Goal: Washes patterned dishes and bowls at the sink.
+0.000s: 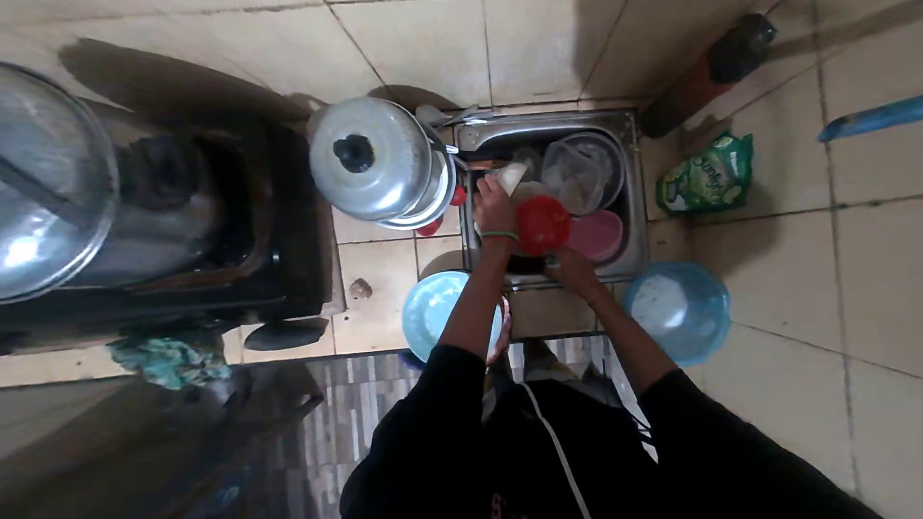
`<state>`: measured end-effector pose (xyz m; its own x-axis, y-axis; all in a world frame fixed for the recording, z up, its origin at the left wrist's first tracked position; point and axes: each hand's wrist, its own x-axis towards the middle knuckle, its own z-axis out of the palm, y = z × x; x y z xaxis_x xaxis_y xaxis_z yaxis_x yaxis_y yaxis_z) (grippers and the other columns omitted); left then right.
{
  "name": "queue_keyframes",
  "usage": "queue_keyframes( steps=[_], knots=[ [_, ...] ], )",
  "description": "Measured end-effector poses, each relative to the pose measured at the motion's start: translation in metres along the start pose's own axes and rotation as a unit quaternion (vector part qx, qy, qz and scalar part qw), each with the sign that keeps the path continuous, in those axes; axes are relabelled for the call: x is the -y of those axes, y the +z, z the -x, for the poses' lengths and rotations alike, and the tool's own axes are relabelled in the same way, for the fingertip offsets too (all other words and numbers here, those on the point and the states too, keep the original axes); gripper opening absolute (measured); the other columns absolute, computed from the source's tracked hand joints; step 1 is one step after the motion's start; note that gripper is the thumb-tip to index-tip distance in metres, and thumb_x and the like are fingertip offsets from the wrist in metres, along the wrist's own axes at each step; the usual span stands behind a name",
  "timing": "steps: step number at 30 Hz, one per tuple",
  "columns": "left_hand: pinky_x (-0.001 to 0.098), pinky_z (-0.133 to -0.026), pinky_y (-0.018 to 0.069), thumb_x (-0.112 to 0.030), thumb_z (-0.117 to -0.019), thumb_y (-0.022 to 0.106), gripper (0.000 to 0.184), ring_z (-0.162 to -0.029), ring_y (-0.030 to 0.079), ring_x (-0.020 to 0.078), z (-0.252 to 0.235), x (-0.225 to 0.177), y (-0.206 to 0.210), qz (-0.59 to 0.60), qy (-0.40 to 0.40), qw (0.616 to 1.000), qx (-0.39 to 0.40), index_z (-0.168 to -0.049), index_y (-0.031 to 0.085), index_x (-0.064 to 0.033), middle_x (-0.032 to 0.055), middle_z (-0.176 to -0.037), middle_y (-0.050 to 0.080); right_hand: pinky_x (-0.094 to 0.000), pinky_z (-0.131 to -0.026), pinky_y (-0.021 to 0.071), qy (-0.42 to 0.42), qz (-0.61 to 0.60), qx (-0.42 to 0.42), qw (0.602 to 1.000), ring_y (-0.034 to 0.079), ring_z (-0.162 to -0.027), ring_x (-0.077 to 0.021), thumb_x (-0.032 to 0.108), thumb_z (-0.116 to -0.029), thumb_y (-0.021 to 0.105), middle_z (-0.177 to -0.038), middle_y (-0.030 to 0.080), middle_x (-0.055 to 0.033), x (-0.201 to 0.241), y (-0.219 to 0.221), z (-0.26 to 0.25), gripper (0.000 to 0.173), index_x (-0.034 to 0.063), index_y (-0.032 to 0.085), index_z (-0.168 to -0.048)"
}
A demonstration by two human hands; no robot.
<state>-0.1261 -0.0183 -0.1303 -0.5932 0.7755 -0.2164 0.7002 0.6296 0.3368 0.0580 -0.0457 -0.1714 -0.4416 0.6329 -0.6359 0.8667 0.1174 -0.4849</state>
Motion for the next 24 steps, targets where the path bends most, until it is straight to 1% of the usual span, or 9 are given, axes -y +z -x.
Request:
queue_keyframes(
  steps=[3,7,10,12,15,19,20,22,24],
  knots=[
    [0.0551,-0.089,0.0551,0.001,-0.0950,0.057,0.045,-0.116,0.063,0.0448,0.002,-0.001,-0.023,-0.005,0.033,0.999,-0.043,-0.139,0.050,0.0082,0.0289,-0.138,0.055,-0.0628,-0.103,0.0471,0.000,-0.011,-0.011,1.000,0.062,-0.123,-0.0408,0.022,-0.0972,0.069,-0.132,0.065,-0.0210,0.000,-0.003,0.006,0.041,0.0073,0.064,-0.135],
    [0.0580,-0.088,0.0554,0.001,-0.0881,0.068,0.058,-0.118,0.062,0.0466,0.007,-0.002,-0.055,0.018,0.036,0.998,-0.048,-0.143,0.048,0.0047,0.0282,-0.141,0.053,-0.0617,-0.105,0.0463,0.009,-0.038,-0.033,0.999,0.061,-0.124,-0.0406,0.022,-0.0973,0.070,-0.129,0.066,-0.0222,-0.003,-0.006,0.018,0.038,0.0056,0.066,-0.132],
    [0.0581,-0.097,0.0521,-0.001,-0.0958,0.059,0.053,-0.122,0.060,0.0456,0.021,0.001,-0.083,0.103,-0.002,0.994,-0.026,-0.147,0.044,0.0055,0.0290,-0.145,0.050,-0.0600,-0.105,0.0458,0.035,-0.125,-0.077,0.989,0.062,-0.121,-0.0432,0.024,-0.0984,0.070,-0.127,0.066,-0.0280,0.005,-0.017,0.036,0.044,-0.0017,0.063,-0.134],
    [0.0581,-0.104,0.0474,-0.016,-0.1039,0.055,0.047,-0.125,0.059,0.0443,0.029,0.011,-0.096,0.182,-0.054,0.982,0.003,-0.144,0.046,0.0056,0.0295,-0.141,0.054,-0.0544,-0.092,0.0538,0.051,-0.231,-0.110,0.965,0.067,-0.102,-0.0369,0.029,-0.1002,0.068,-0.115,0.068,-0.0257,0.014,-0.026,0.049,0.043,-0.0022,0.063,-0.130],
    [0.0578,-0.111,0.0391,-0.025,-0.1110,0.042,0.047,-0.131,0.053,0.0453,0.042,0.038,-0.089,0.312,-0.119,0.941,0.055,-0.144,0.047,0.0078,0.0331,-0.138,0.055,-0.0368,-0.065,0.0532,0.037,-0.381,-0.137,0.914,0.057,-0.069,-0.0170,0.036,-0.1041,0.060,-0.091,0.064,-0.0123,0.035,-0.044,0.068,0.041,0.0006,0.063,-0.124],
    [0.0478,-0.115,0.0348,-0.023,-0.1126,0.035,0.048,-0.134,0.048,0.0364,0.083,0.054,-0.069,0.495,-0.157,0.853,0.044,-0.144,0.045,0.0114,0.0315,-0.144,0.049,-0.0256,-0.057,0.0516,-0.052,-0.458,-0.182,0.868,0.055,-0.061,-0.0064,0.033,-0.1077,0.048,-0.081,0.062,-0.0032,0.081,-0.061,0.091,0.039,0.0002,0.063,-0.123],
    [0.0466,-0.114,0.0355,-0.023,-0.1127,0.035,0.047,-0.133,0.049,0.0351,0.094,0.053,-0.069,0.516,-0.162,0.840,0.035,-0.144,0.045,0.0114,0.0310,-0.144,0.050,-0.0280,-0.064,0.0539,-0.059,-0.451,-0.195,0.869,0.059,-0.070,-0.0089,0.034,-0.1075,0.049,-0.091,0.063,-0.0070,0.092,-0.059,0.090,0.041,-0.0010,0.061,-0.126],
    [0.0473,-0.117,0.0344,-0.025,-0.1128,0.034,0.050,-0.138,0.047,0.0351,0.111,0.054,-0.068,0.529,-0.156,0.834,0.024,-0.147,0.042,0.0106,0.0307,-0.147,0.048,-0.0407,-0.101,0.0508,-0.089,-0.393,-0.198,0.894,0.060,-0.120,-0.0237,0.031,-0.1064,0.051,-0.136,0.057,-0.0213,0.107,-0.048,0.082,0.051,-0.0007,0.046,-0.146],
    [0.0506,-0.118,0.0319,-0.027,-0.1127,0.034,0.053,-0.141,0.043,0.0383,0.130,0.055,-0.070,0.507,-0.133,0.852,0.021,-0.151,0.037,0.0093,0.0316,-0.150,0.044,-0.0571,-0.118,0.0330,-0.135,-0.266,-0.195,0.934,0.034,-0.148,-0.0402,0.027,-0.1048,0.054,-0.161,0.032,-0.0269,0.111,-0.020,0.072,0.063,0.0012,0.031,-0.157]
  ],
)
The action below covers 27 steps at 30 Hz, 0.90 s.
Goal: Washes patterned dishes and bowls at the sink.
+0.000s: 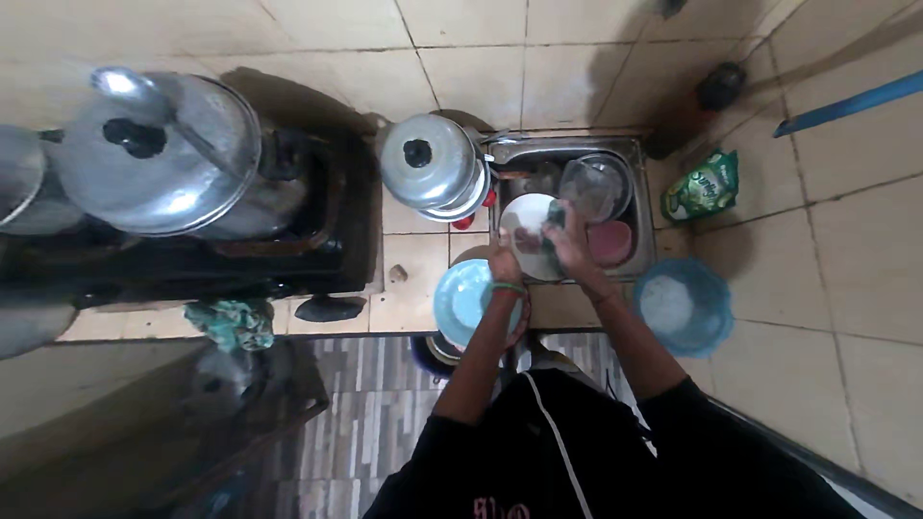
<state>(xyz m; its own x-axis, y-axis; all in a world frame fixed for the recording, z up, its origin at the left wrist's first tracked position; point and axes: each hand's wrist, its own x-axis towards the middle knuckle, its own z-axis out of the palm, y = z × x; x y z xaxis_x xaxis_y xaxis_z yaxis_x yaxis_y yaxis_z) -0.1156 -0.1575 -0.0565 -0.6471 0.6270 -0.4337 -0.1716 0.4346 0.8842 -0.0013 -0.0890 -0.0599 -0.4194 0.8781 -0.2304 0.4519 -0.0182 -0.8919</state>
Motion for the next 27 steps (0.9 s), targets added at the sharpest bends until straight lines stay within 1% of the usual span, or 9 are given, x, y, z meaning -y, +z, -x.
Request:
queue_keyframes(
  steps=[2,5,8,10,12,15,19,24,27],
  knots=[
    [0.0530,-0.115,0.0373,-0.032,-0.1129,0.032,0.055,-0.138,0.047,0.0380,0.020,0.010,-0.005,-0.043,0.029,0.998,0.031,-0.155,0.034,0.0028,0.0281,-0.151,0.045,-0.0630,-0.123,0.0229,-0.046,0.119,0.035,0.991,0.013,-0.155,-0.0474,0.023,-0.1043,0.056,-0.169,0.011,-0.0277,-0.011,0.027,0.010,0.068,0.0002,0.025,-0.161],
    [0.0512,-0.103,0.0474,-0.026,-0.1120,0.034,0.048,-0.118,0.060,0.0361,0.027,0.020,-0.001,-0.037,0.048,0.998,0.012,-0.146,0.045,0.0055,0.0287,-0.129,0.060,-0.0567,-0.126,0.0209,-0.077,0.126,0.103,0.984,0.009,-0.157,-0.0432,0.022,-0.1044,0.052,-0.169,0.000,-0.0285,-0.006,0.044,0.024,0.078,0.0001,0.007,-0.164],
    [0.0509,-0.111,0.0421,-0.023,-0.1122,0.035,0.047,-0.127,0.056,0.0392,0.026,0.006,-0.017,-0.022,-0.011,1.000,0.001,-0.145,0.046,0.0089,0.0318,-0.135,0.057,-0.0434,-0.126,0.0279,-0.148,0.083,0.203,0.964,0.034,-0.152,-0.0293,0.013,-0.1023,0.051,-0.164,0.032,-0.0235,0.010,0.036,0.042,0.062,-0.0034,0.030,-0.158],
    [0.0500,-0.116,0.0369,-0.022,-0.1122,0.036,0.048,-0.136,0.050,0.0402,0.027,-0.009,-0.037,-0.013,-0.026,1.000,0.004,-0.147,0.043,0.0099,0.0325,-0.143,0.052,-0.0406,-0.119,0.0397,-0.213,0.087,0.206,0.951,0.048,-0.142,-0.0315,0.010,-0.0994,0.059,-0.151,0.050,-0.0261,0.011,0.025,0.054,0.046,-0.0062,0.056,-0.142],
    [0.0501,-0.117,0.0350,-0.022,-0.1122,0.037,0.048,-0.139,0.048,0.0403,0.033,-0.017,-0.052,0.007,-0.036,0.999,0.012,-0.149,0.041,0.0087,0.0318,-0.147,0.049,-0.0472,-0.110,0.0459,-0.274,0.114,0.165,0.941,0.053,-0.131,-0.0399,0.009,-0.0910,0.067,-0.138,0.054,-0.0322,-0.002,0.012,0.049,0.037,-0.0044,0.070,-0.126],
    [0.0520,-0.117,0.0358,-0.024,-0.1123,0.037,0.049,-0.138,0.048,0.0409,0.045,-0.012,-0.056,0.040,-0.034,0.998,0.046,-0.149,0.042,0.0075,0.0320,-0.146,0.049,-0.0597,-0.106,0.0456,-0.306,0.168,0.084,0.933,0.057,-0.123,-0.0502,0.010,-0.0901,0.068,-0.128,0.060,-0.0360,-0.019,-0.003,0.016,0.036,-0.0069,0.071,-0.122],
    [0.0536,-0.117,0.0346,-0.027,-0.1128,0.035,0.050,-0.139,0.047,0.0404,0.054,0.003,-0.046,0.082,-0.030,0.993,0.075,-0.150,0.042,0.0059,0.0311,-0.148,0.048,-0.0567,-0.107,0.0476,-0.272,0.159,0.082,0.946,0.061,-0.122,-0.0445,0.003,-0.0922,0.068,-0.128,0.064,-0.0308,0.019,0.019,0.023,0.030,-0.0074,0.071,-0.120],
    [0.0532,-0.118,0.0336,-0.024,-0.1127,0.035,0.048,-0.139,0.046,0.0409,0.046,-0.007,-0.075,0.060,-0.017,0.998,0.027,-0.151,0.042,0.0052,0.0300,-0.149,0.048,-0.0548,-0.104,0.0491,-0.256,0.128,0.193,0.939,0.064,-0.118,-0.0407,0.007,-0.0876,0.070,-0.123,0.067,-0.0289,0.021,0.027,0.063,0.031,-0.0082,0.073,-0.114],
    [0.0510,-0.119,0.0322,-0.021,-0.1122,0.037,0.046,-0.141,0.045,0.0388,0.043,-0.005,-0.083,0.088,-0.002,0.996,0.029,-0.149,0.043,0.0060,0.0294,-0.149,0.048,-0.0635,-0.102,0.0476,-0.287,0.231,0.126,0.921,0.061,-0.118,-0.0500,0.012,-0.0903,0.070,-0.123,0.065,-0.0332,0.003,0.007,0.041,0.033,-0.0085,0.072,-0.115]
  ],
)
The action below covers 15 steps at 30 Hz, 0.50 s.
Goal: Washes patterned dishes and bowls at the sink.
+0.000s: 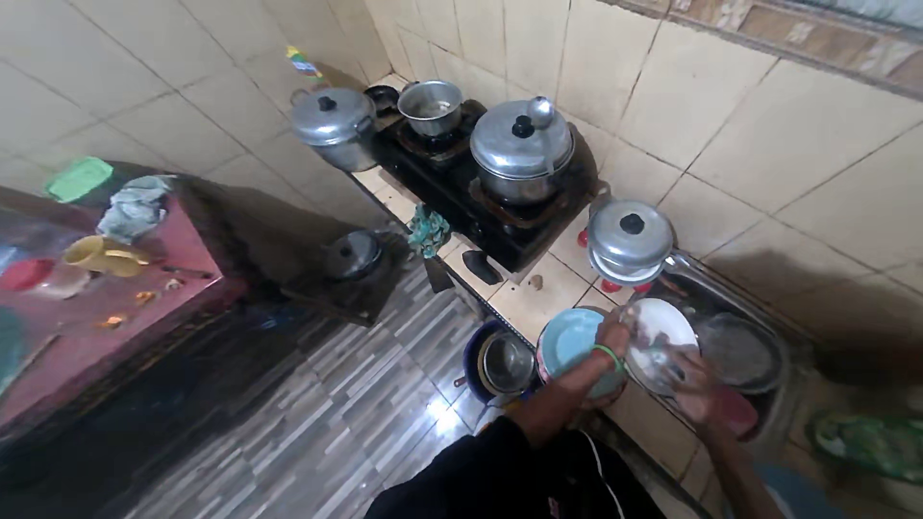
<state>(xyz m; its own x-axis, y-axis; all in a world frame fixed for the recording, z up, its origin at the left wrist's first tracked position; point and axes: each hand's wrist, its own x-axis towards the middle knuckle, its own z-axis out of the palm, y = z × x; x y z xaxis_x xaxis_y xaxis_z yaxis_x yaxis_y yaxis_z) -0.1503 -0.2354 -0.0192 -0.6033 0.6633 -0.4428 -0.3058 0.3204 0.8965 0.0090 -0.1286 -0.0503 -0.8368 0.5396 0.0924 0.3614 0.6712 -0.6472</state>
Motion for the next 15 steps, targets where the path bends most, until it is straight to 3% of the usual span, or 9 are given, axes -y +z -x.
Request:
queue_keyframes(
  steps=[2,5,7,9,11,15],
  knots=[
    [0.0512,-0.116,0.0356,-0.023,-0.1125,0.036,0.047,-0.136,0.049,0.0387,0.001,0.009,0.005,0.005,0.002,0.999,0.035,-0.147,0.045,0.0079,0.0311,-0.145,0.051,-0.0656,-0.103,0.0456,0.022,0.060,-0.017,0.998,0.057,-0.122,-0.0530,0.015,-0.0966,0.066,-0.129,0.060,-0.0355,-0.006,-0.008,-0.014,0.036,-0.0080,0.068,-0.124],
    [0.0525,-0.114,0.0384,-0.026,-0.1130,0.032,0.049,-0.133,0.052,0.0382,0.002,0.019,0.016,-0.010,0.006,0.997,0.078,-0.144,0.048,0.0079,0.0306,-0.141,0.054,-0.0589,-0.105,0.0487,-0.015,0.035,-0.035,0.999,0.062,-0.120,-0.0463,0.009,-0.0932,0.069,-0.127,0.064,-0.0308,0.016,0.000,-0.031,0.030,-0.0059,0.072,-0.119],
    [0.0512,-0.111,0.0408,-0.021,-0.1125,0.032,0.046,-0.128,0.055,0.0377,-0.001,0.019,0.014,-0.010,0.013,0.998,0.066,-0.142,0.049,0.0098,0.0310,-0.138,0.055,-0.0589,-0.105,0.0487,-0.054,-0.013,-0.002,0.998,0.063,-0.121,-0.0444,0.009,-0.0923,0.067,-0.128,0.065,-0.0289,0.035,0.010,-0.026,0.031,-0.0054,0.073,-0.120],
    [0.0515,-0.116,0.0355,-0.023,-0.1131,0.030,0.050,-0.136,0.049,0.0393,-0.005,0.015,0.005,-0.015,0.017,0.998,0.066,-0.145,0.045,0.0114,0.0327,-0.144,0.050,-0.0601,-0.106,0.0454,-0.069,-0.045,0.048,0.995,0.059,-0.125,-0.0440,0.012,-0.0921,0.064,-0.134,0.062,-0.0292,0.046,0.015,-0.015,0.038,-0.0071,0.070,-0.124],
    [0.0511,-0.115,0.0361,-0.025,-0.1132,0.029,0.051,-0.134,0.050,0.0392,-0.009,0.016,0.002,-0.009,0.019,0.997,0.071,-0.144,0.045,0.0124,0.0335,-0.142,0.051,-0.0586,-0.110,0.0425,-0.058,-0.050,0.071,0.995,0.054,-0.131,-0.0447,0.012,-0.0943,0.063,-0.141,0.056,-0.0304,0.041,0.019,-0.016,0.041,-0.0075,0.066,-0.130],
    [0.0497,-0.116,0.0363,-0.023,-0.1130,0.031,0.049,-0.135,0.050,0.0381,-0.009,0.015,0.001,-0.009,0.010,0.998,0.062,-0.146,0.044,0.0108,0.0323,-0.144,0.050,-0.0584,-0.117,0.0361,0.013,0.071,0.059,0.996,0.044,-0.141,-0.0479,0.014,-0.0975,0.062,-0.152,0.045,-0.0311,0.009,0.008,-0.037,0.046,-0.0035,0.058,-0.140]
  ],
)
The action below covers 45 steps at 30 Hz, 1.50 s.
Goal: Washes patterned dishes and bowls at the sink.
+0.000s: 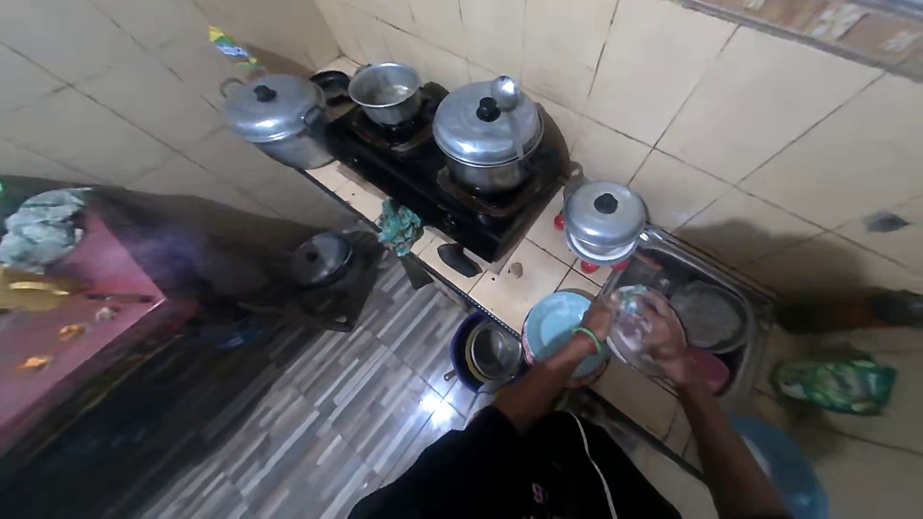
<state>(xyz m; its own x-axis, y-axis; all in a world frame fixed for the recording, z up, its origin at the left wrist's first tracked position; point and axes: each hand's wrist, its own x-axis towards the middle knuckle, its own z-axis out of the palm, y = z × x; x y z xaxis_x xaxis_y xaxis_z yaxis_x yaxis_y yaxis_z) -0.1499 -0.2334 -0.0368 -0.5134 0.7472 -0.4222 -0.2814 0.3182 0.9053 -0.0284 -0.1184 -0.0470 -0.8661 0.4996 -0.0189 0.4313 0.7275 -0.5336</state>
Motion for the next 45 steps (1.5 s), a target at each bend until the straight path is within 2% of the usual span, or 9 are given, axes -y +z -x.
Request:
queue_keyframes(
  steps=[4,9,15,19,23,32,38,42,45],
  knots=[
    [0.0475,-0.119,0.0325,-0.020,-0.1125,0.035,0.047,-0.141,0.044,0.0375,-0.008,-0.010,-0.011,0.018,-0.024,0.998,-0.059,-0.148,0.041,0.0096,0.0314,-0.150,0.046,-0.0553,-0.124,0.0248,0.055,-0.019,0.089,0.994,0.027,-0.151,-0.0504,0.007,-0.0984,0.058,-0.160,0.027,-0.0372,0.026,-0.012,0.029,0.062,-0.0120,0.035,-0.153],
    [0.0507,-0.116,0.0348,-0.023,-0.1131,0.031,0.048,-0.137,0.047,0.0397,-0.014,0.004,-0.006,-0.016,-0.039,0.999,-0.030,-0.145,0.045,0.0111,0.0326,-0.146,0.049,-0.0464,-0.124,0.0280,0.003,-0.123,0.138,0.983,0.036,-0.150,-0.0371,0.001,-0.0978,0.053,-0.160,0.036,-0.0284,0.063,-0.006,0.028,0.056,-0.0091,0.041,-0.151],
    [0.0499,-0.116,0.0351,-0.018,-0.1117,0.037,0.045,-0.137,0.048,0.0396,-0.004,-0.003,-0.009,-0.045,-0.050,0.997,-0.042,-0.146,0.045,0.0090,0.0316,-0.145,0.050,-0.0517,-0.124,0.0270,0.088,-0.019,0.103,0.991,0.030,-0.151,-0.0453,0.000,-0.0966,0.059,-0.161,0.028,-0.0341,0.013,-0.001,0.020,0.064,-0.0113,0.033,-0.154],
    [0.0512,-0.113,0.0381,-0.021,-0.1123,0.036,0.044,-0.132,0.051,0.0402,-0.017,0.005,-0.016,-0.035,-0.053,0.996,-0.062,-0.144,0.047,0.0085,0.0317,-0.140,0.053,-0.0490,-0.118,0.0386,0.070,-0.062,0.158,0.983,0.050,-0.140,-0.0398,-0.007,-0.0980,0.050,-0.151,0.049,-0.0287,0.064,-0.012,0.035,0.048,-0.0081,0.049,-0.146],
    [0.0511,-0.110,0.0404,-0.021,-0.1124,0.034,0.044,-0.127,0.054,0.0387,-0.012,0.016,-0.001,-0.046,-0.027,0.998,-0.020,-0.137,0.053,0.0097,0.0313,-0.135,0.057,-0.0564,-0.116,0.0379,0.099,-0.024,0.132,0.986,0.050,-0.140,-0.0407,0.014,-0.1016,0.057,-0.155,0.046,-0.0259,0.059,-0.002,0.007,0.055,-0.0018,0.044,-0.152],
    [0.0534,-0.107,0.0419,-0.021,-0.1125,0.035,0.044,-0.126,0.054,0.0403,-0.013,0.024,-0.004,-0.048,-0.040,0.997,-0.039,-0.145,0.047,0.0066,0.0317,-0.137,0.055,-0.0491,-0.120,0.0354,0.078,-0.073,0.182,0.977,0.047,-0.143,-0.0375,0.002,-0.1028,0.049,-0.154,0.047,-0.0248,0.056,-0.006,0.033,0.047,-0.0038,0.047,-0.150],
    [0.0536,-0.112,0.0402,-0.034,-0.1122,0.035,0.052,-0.136,0.049,0.0367,0.002,0.035,0.000,-0.063,-0.042,0.997,-0.011,-0.150,0.044,-0.0013,0.0242,-0.150,0.049,-0.0639,-0.114,0.0371,0.133,-0.047,0.070,0.988,0.045,-0.142,-0.0450,0.007,-0.1011,0.058,-0.153,0.047,-0.0268,-0.011,0.015,0.034,0.050,-0.0019,0.048,-0.149],
    [0.0447,-0.113,0.0377,-0.019,-0.1114,0.035,0.045,-0.133,0.050,0.0321,-0.009,0.031,0.010,-0.010,0.004,0.997,-0.077,-0.144,0.044,0.0116,0.0295,-0.144,0.050,-0.0643,-0.110,0.0401,0.132,-0.056,0.112,0.983,0.048,-0.135,-0.0518,0.004,-0.0984,0.063,-0.144,0.053,-0.0322,0.020,-0.006,0.058,0.043,-0.0093,0.056,-0.139],
    [0.0451,-0.113,0.0402,-0.029,-0.1126,0.033,0.049,-0.136,0.048,0.0289,0.002,0.038,0.019,-0.047,0.003,0.998,-0.037,-0.152,0.039,0.0002,0.0216,-0.152,0.046,-0.0607,-0.109,0.0432,0.126,-0.140,0.131,0.973,0.051,-0.133,-0.0476,0.012,-0.1001,0.065,-0.143,0.054,-0.0287,0.028,-0.001,0.066,0.040,-0.0031,0.061,-0.136]
  ],
)
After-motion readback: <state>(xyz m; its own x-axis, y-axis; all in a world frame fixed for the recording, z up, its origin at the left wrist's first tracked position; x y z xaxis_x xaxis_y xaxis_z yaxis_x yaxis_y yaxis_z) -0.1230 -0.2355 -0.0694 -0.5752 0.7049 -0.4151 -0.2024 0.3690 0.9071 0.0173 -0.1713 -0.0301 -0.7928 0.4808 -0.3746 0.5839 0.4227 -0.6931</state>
